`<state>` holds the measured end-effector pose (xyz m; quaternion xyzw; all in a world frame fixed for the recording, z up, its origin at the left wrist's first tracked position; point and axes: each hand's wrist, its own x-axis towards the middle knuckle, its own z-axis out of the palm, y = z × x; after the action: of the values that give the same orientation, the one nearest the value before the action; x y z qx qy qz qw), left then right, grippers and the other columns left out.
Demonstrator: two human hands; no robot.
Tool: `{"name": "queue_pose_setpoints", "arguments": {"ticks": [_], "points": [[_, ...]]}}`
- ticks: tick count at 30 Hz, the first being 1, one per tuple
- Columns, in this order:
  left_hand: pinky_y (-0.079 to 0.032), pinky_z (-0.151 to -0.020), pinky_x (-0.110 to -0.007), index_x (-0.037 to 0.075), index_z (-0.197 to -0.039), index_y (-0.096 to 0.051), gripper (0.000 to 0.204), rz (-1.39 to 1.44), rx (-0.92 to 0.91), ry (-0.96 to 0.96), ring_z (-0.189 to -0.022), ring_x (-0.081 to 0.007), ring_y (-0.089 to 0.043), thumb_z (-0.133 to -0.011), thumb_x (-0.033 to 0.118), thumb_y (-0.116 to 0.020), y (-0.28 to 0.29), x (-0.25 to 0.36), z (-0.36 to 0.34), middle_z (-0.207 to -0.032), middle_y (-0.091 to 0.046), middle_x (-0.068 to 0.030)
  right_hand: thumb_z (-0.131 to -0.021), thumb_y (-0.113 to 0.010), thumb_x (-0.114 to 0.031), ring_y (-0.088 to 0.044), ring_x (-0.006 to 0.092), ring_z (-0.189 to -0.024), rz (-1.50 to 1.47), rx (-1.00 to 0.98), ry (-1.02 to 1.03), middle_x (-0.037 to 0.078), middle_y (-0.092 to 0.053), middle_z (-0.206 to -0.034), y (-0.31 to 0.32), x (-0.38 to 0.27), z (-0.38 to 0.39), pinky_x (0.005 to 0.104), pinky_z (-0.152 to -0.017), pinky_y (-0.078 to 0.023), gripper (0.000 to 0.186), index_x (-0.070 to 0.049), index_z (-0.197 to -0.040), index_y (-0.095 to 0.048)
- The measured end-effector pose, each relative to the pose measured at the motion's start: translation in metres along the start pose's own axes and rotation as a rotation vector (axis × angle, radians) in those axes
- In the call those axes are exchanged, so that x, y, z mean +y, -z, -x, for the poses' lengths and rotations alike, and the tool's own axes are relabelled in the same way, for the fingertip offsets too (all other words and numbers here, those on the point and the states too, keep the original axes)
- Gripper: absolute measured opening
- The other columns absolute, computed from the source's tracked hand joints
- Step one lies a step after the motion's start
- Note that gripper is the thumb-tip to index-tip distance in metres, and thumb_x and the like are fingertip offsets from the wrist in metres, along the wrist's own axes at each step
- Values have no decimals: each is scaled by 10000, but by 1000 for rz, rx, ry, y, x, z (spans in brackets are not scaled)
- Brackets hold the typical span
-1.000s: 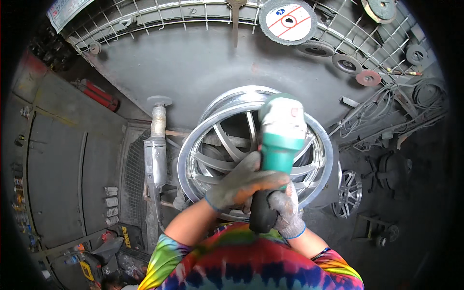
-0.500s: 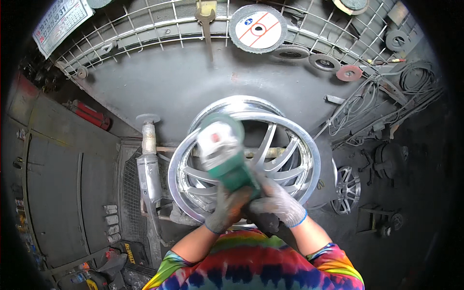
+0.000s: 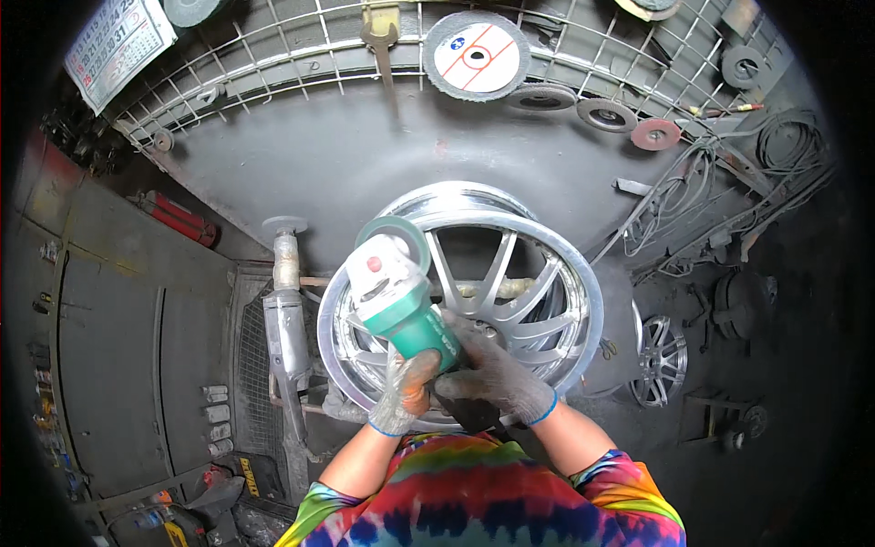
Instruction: The person sands the outer rim of a car wheel using a handheld power grinder.
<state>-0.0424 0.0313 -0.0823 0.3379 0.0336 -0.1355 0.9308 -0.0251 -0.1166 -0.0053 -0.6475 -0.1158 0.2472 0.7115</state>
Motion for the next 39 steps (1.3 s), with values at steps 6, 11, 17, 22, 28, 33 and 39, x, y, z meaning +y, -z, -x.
{"name": "queue_pose_setpoints", "arguments": {"ticks": [6, 11, 17, 22, 28, 33, 39], "points": [[-535, -826, -323, 27, -1286, -532, 592, -555, -293, 157, -964, -168, -624, -789, 190, -810, -54, 12, -50, -1145, -630, -70, -770, -714, -103, -595, 269, -1130, -494, 210, -28, 139, -600, -1245, 21, 56, 44, 415, -987, -489, 691, -6, -1394, -434], [-507, -777, -290, 25, -1184, -593, 464, -669, -530, 346, -891, -106, -583, -805, 204, -793, -62, 20, -54, -1043, -644, -18, -700, -764, -276, -648, 320, -1046, -821, 371, 16, 165, -623, -1200, 5, 64, 56, 448, -916, -547, 772, -7, -1357, -461], [-521, -954, -368, 38, -1340, -496, 685, -193, -145, 108, -1134, -193, -602, -799, 320, -807, -16, 13, 9, -1235, -604, -74, -753, -756, -155, -618, 205, -1049, 185, -44, 3, 98, -637, -1161, 3, 13, 13, 353, -932, -497, 598, -28, -1300, -551], [-520, -949, -416, 30, -1321, -510, 541, 228, 47, -203, -1066, -259, -645, -895, 336, -640, 25, -2, 46, -1174, -638, -134, -744, -773, -184, -622, 204, -1043, 232, -260, -52, 126, -649, -1117, -29, 4, -25, 338, -924, -492, 657, -26, -1334, -530], [-517, -944, -432, 30, -1281, -535, 476, 74, 97, -99, -1010, -267, -650, -911, 312, -633, 12, 4, 33, -1144, -649, -155, -749, -747, -135, -575, 182, -1108, 260, -222, -54, 113, -608, -1210, -16, 2, -24, 332, -957, -468, 732, -9, -1410, -458], [-504, -900, -337, 17, -1273, -553, 436, -435, -232, -30, -1029, -177, -627, -879, 162, -672, -11, 19, -23, -1149, -645, -85, -726, -677, -39, -600, 180, -1087, -213, 31, -144, 97, -624, -1189, 10, 40, 8, 336, -952, -483, 644, -12, -1348, -510], [-521, -849, -315, 38, -1219, -572, 447, -296, -199, 89, -957, -134, -612, -831, 160, -758, -5, 34, -10, -1118, -636, -66, -698, -699, -64, -671, 212, -895, -113, 147, 48, 93, -658, -1068, -4, 60, 3, 346, -836, -550, 598, 30, -1268, -545]]}}
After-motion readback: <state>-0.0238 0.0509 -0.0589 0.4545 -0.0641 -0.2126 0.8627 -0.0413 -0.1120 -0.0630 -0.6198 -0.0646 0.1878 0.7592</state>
